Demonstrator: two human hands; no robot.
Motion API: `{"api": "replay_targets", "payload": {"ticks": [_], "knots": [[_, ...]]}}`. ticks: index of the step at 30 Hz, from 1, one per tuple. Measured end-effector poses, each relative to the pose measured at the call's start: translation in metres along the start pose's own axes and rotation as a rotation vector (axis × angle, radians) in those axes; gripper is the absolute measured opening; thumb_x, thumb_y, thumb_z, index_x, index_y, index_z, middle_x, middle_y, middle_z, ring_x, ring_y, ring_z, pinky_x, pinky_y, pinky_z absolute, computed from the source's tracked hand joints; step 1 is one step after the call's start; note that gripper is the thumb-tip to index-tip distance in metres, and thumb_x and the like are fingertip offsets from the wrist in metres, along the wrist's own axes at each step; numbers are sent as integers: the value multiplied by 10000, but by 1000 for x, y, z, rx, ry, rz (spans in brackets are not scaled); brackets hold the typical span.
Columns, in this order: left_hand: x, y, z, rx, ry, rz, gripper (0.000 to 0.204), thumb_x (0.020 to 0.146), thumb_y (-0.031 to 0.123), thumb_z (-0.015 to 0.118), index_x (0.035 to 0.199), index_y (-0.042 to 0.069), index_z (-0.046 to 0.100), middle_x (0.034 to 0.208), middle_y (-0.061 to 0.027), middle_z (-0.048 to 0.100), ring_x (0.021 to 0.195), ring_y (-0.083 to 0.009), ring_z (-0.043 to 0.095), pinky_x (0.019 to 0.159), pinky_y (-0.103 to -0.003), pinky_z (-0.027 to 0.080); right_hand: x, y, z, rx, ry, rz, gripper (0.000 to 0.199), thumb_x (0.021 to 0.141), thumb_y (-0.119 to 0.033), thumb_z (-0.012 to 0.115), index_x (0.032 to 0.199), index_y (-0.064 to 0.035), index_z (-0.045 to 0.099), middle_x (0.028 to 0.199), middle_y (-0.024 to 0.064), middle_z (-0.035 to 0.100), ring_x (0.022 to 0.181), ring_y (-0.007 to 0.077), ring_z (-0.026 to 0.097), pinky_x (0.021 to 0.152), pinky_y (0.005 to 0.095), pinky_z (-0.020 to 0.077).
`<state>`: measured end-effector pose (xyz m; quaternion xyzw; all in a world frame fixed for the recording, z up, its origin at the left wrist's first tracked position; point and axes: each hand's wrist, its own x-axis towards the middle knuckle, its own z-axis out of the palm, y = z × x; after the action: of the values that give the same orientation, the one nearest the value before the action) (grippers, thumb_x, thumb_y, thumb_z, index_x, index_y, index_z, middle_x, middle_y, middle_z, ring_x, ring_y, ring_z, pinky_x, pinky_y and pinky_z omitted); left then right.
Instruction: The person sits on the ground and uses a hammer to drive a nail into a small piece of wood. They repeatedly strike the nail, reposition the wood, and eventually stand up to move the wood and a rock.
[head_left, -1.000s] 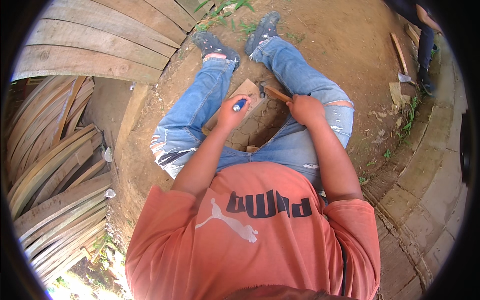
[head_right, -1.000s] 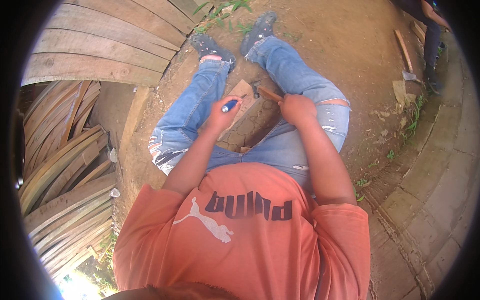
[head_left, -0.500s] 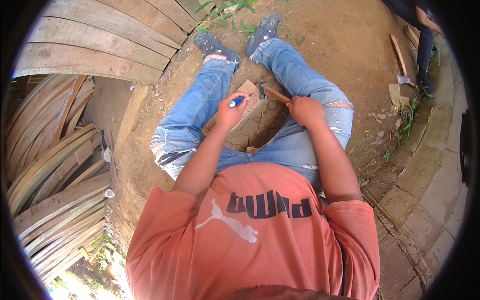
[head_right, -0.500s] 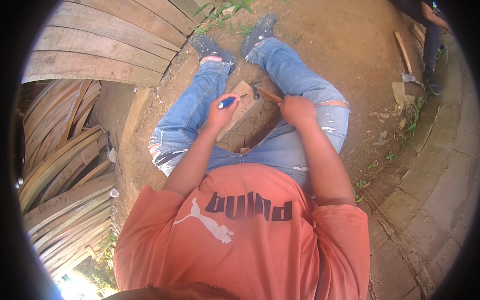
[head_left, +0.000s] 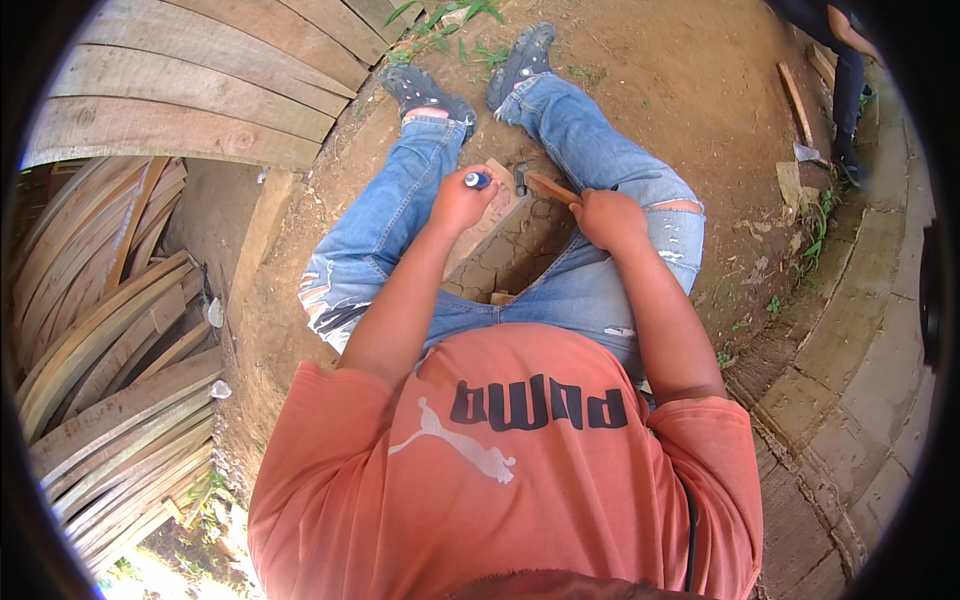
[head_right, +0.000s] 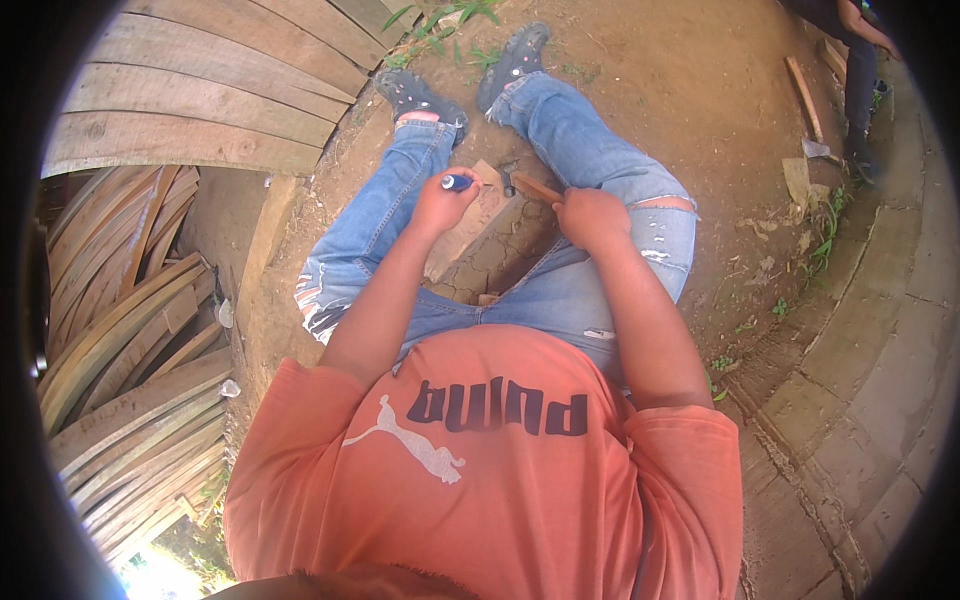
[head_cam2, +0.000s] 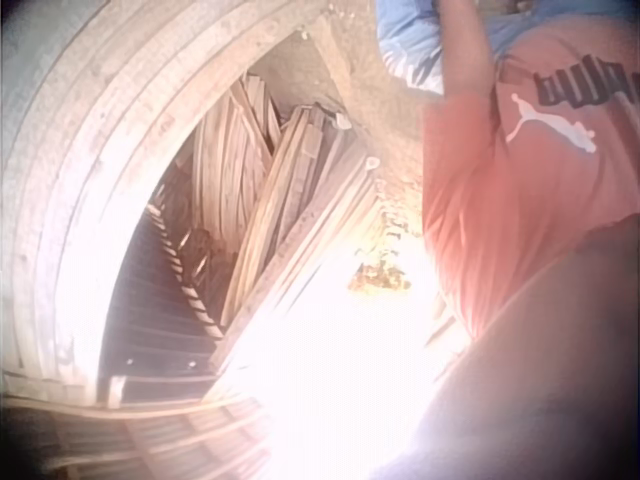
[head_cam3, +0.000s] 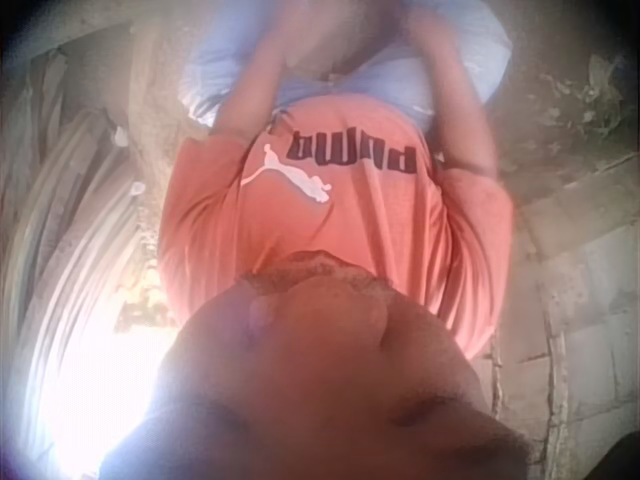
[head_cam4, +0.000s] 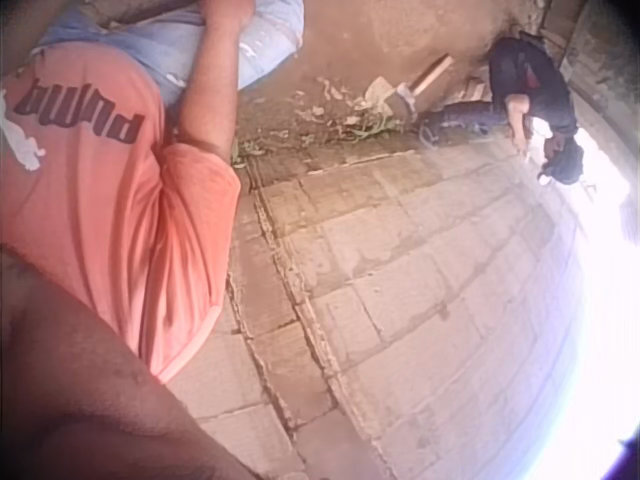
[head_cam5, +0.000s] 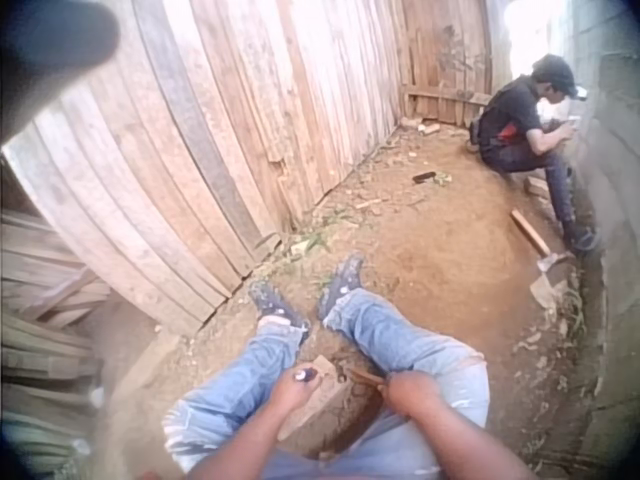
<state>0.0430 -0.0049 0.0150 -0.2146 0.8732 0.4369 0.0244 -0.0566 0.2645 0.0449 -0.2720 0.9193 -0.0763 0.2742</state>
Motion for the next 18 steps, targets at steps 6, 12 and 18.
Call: {"api": "replay_targets", "payload": {"ticks": [6,12,18], "knots": [[10,5,-3,46,-36,-6,179,961,236,789,1052,82,783,975,-80,803,914,-183,756,833,-344,572,1,0,0,3,-8,-5,397,1075,-394,577,1159,-58,772,1108,186,796,1062,391,760,913,530,594],[12,5,-5,44,-53,-12,175,962,237,790,1054,89,786,979,-75,806,926,-182,758,842,-344,573,3,2,0,-6,-8,-14,403,1078,-394,572,1158,-52,770,1104,188,796,1059,391,761,911,531,594],[10,5,-5,31,-44,-22,173,964,237,787,1057,91,787,984,-76,808,934,-196,764,853,-349,576,3,1,0,-6,-13,-10,404,1078,-394,573,1159,-50,770,1113,189,795,1065,390,760,912,528,594]]}}
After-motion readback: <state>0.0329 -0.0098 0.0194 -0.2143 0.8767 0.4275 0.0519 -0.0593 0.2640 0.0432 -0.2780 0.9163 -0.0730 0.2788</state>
